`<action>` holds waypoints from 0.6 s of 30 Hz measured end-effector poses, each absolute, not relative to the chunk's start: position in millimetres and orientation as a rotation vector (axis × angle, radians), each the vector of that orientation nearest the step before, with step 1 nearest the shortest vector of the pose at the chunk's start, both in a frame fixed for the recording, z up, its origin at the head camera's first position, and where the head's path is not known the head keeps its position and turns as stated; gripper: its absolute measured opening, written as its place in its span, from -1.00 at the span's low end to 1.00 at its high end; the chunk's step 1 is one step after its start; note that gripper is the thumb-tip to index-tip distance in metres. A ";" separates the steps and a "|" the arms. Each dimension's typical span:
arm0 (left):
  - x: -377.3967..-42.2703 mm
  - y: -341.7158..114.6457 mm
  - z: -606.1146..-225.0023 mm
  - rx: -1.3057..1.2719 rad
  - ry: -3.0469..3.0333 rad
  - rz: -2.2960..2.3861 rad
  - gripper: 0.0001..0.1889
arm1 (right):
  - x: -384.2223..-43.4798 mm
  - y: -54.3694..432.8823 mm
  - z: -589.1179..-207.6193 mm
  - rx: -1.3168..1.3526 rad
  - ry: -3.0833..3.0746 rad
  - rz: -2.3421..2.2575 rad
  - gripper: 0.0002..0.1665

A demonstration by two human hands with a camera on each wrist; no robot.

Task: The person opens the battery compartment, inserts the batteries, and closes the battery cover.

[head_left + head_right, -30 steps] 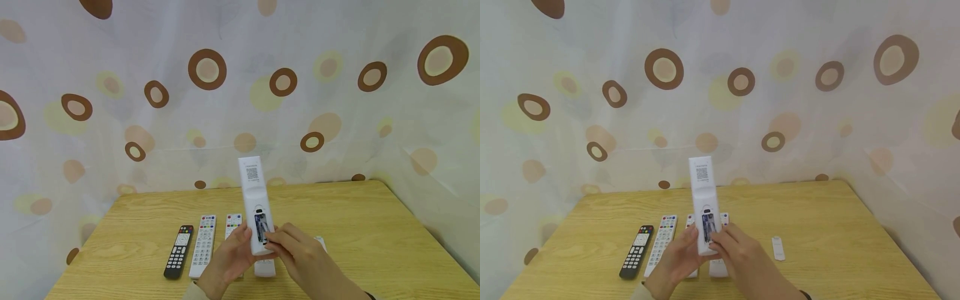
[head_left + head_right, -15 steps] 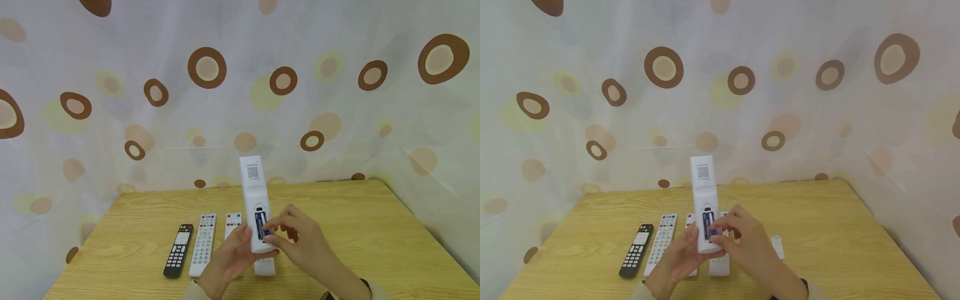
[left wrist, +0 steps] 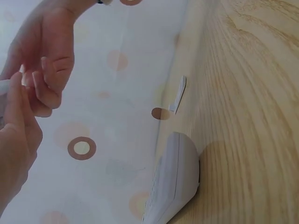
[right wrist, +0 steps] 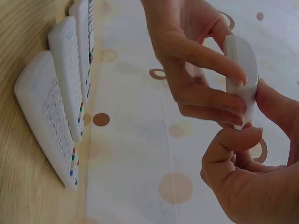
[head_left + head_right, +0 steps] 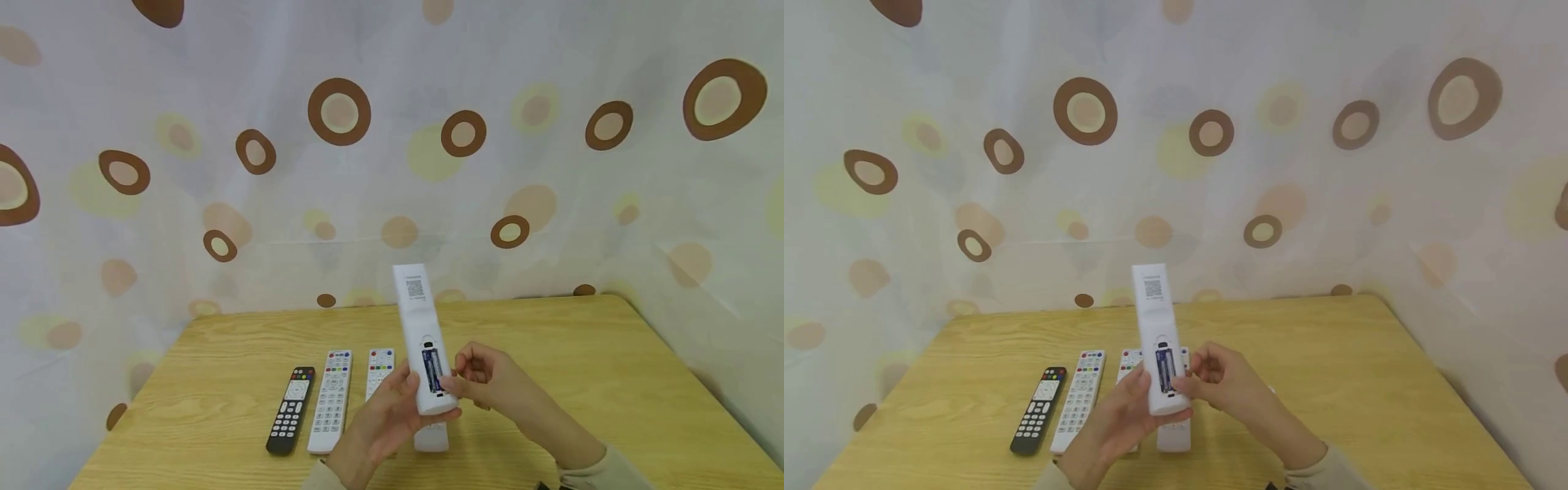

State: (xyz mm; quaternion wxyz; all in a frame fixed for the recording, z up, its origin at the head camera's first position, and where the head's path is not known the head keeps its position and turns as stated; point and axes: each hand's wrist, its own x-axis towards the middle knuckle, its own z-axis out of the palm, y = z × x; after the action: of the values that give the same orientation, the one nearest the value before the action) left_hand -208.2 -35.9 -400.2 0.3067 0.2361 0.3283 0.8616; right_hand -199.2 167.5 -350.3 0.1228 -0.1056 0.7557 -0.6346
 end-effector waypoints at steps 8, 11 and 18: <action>-212.3 -40.9 -399.5 0.545 0.843 2.328 -0.44 | -213.6 191.9 -369.2 -0.429 2.867 -1.382 -0.82; -212.3 -41.9 -398.8 0.565 0.840 2.324 -0.44 | -221.7 205.7 -380.1 -0.384 3.025 -1.125 -0.89; -210.3 -42.4 -398.5 0.540 0.834 2.323 -0.41 | -233.3 229.3 -402.9 -0.196 2.958 -0.782 -0.75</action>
State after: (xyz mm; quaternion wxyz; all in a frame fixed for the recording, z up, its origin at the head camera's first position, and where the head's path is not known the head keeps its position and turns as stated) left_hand -210.3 -42.4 -398.5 0.3027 0.2036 0.3146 0.8763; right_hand -233.3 229.3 -402.9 0.0378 -0.0638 0.9642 -0.2547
